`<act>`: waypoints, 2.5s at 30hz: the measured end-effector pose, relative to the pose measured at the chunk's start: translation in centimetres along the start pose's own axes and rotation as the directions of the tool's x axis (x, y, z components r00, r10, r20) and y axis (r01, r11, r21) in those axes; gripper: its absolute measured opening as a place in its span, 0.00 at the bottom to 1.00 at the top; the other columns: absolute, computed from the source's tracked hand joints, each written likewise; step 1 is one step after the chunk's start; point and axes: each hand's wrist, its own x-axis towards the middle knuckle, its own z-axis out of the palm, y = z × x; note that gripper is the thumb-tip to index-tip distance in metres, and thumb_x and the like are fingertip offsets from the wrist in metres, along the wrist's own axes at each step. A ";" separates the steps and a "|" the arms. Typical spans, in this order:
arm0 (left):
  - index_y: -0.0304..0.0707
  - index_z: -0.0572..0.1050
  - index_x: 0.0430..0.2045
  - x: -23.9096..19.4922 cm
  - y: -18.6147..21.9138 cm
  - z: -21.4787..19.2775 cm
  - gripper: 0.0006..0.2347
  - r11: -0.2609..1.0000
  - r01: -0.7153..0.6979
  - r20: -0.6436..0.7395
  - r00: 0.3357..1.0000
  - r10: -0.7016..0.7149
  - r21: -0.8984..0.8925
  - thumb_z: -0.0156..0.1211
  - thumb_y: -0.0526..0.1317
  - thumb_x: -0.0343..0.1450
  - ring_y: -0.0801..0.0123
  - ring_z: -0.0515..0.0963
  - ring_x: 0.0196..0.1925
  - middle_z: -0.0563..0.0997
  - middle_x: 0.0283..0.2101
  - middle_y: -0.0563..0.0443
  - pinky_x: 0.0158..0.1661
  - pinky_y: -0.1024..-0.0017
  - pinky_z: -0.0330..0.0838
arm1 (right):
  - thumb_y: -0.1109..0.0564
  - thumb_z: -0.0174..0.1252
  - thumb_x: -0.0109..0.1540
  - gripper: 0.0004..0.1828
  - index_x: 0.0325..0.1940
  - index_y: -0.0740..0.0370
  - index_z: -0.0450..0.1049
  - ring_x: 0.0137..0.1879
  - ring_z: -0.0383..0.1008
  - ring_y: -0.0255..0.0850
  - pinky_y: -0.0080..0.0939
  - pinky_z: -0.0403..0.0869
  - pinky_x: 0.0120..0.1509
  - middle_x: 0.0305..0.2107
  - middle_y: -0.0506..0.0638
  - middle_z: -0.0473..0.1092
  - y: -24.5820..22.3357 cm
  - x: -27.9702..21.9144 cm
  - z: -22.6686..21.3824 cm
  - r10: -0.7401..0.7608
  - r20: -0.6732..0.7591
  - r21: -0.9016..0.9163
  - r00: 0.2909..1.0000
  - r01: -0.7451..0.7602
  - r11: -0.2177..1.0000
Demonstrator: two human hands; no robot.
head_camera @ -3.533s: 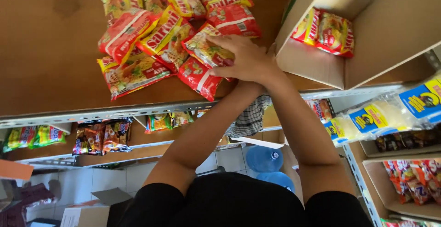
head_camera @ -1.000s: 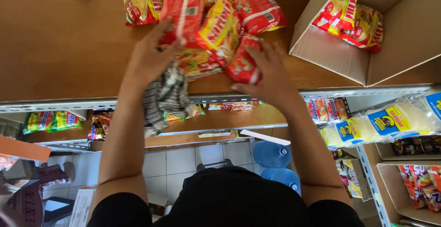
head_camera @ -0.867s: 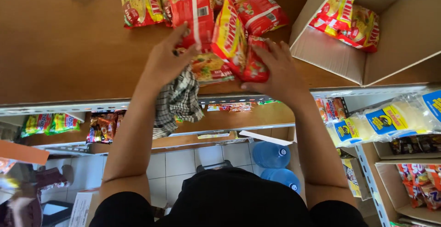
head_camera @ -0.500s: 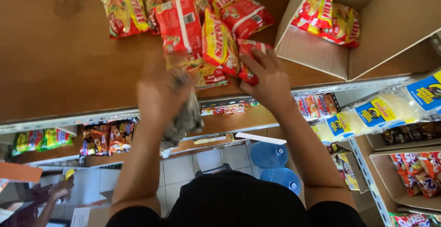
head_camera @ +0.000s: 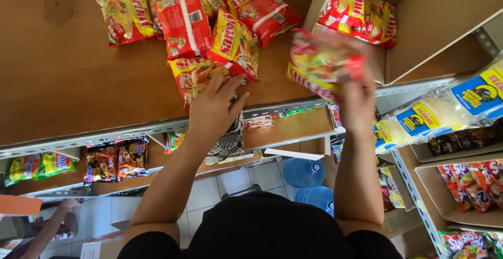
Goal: The person wipes down a cardboard box and a wooden shelf with a cloth, then places packets of noodles into the box and onto the shelf.
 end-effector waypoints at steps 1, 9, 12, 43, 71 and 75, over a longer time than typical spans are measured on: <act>0.43 0.78 0.53 0.0 0.6 -0.2 0.17 1.000 -0.004 0.000 1.000 0.004 -0.004 0.70 0.45 0.71 0.55 0.82 0.37 0.75 0.46 0.45 0.34 0.60 0.77 | 0.53 0.63 0.67 0.17 0.58 0.62 0.75 0.53 0.79 0.45 0.46 0.81 0.60 0.48 0.53 0.77 -1.2 -0.1 0.0 -0.002 -0.004 -0.003 1.000 0.002 1.000; 0.36 0.71 0.48 1.5 4.4 7.0 0.16 0.451 0.238 0.339 0.927 0.158 -0.860 0.64 0.47 0.74 0.66 0.78 0.58 0.78 0.58 0.46 0.56 0.69 0.72 | 0.34 0.53 0.71 0.32 0.62 0.65 0.70 0.39 0.79 0.45 0.45 0.77 0.35 0.43 0.58 0.76 0.1 -2.3 -3.9 0.379 -0.008 0.247 0.925 -0.366 0.897; 0.30 0.71 0.58 1.0 4.5 11.4 0.22 0.203 0.535 0.571 0.791 0.222 -0.820 0.60 0.49 0.76 0.74 0.77 0.54 0.81 0.53 0.51 0.57 0.70 0.71 | 0.33 0.52 0.71 0.37 0.69 0.67 0.67 0.47 0.81 0.44 0.43 0.80 0.44 0.50 0.59 0.76 -0.2 -2.6 -4.6 0.416 -0.047 0.252 0.908 -0.392 0.885; 0.27 0.68 0.60 8.4 9.9 17.6 0.33 0.998 -0.022 0.427 0.903 0.042 -0.051 0.53 0.61 0.71 0.47 0.85 0.41 0.65 0.69 0.31 0.36 0.54 0.81 | 0.55 0.50 0.66 0.19 0.58 0.65 0.71 0.62 0.69 0.65 0.56 0.68 0.67 0.54 0.69 0.71 13.3 28.2 -16.6 -0.105 -0.226 -0.907 0.969 -0.169 0.385; 0.15 0.63 0.59 7.5 8.7 25.5 0.39 0.958 0.094 0.339 0.941 0.003 -0.269 0.65 0.54 0.63 0.40 0.77 0.53 0.61 0.68 0.22 0.50 0.52 0.76 | 0.35 0.71 0.59 0.45 0.74 0.54 0.64 0.68 0.60 0.68 0.58 0.66 0.67 0.71 0.75 0.46 -1.6 7.1 16.9 -0.035 0.638 -0.618 0.770 0.538 0.573; 0.12 0.64 0.54 6.7 7.1 31.6 0.39 0.968 -0.062 0.196 0.974 0.111 -0.241 0.64 0.57 0.63 0.37 0.71 0.60 0.63 0.63 0.18 0.56 0.52 0.70 | 0.41 0.71 0.56 0.38 0.68 0.51 0.68 0.67 0.70 0.56 0.51 0.72 0.67 0.67 0.62 0.62 -0.8 7.8 15.2 0.018 0.593 -0.611 0.805 0.435 0.662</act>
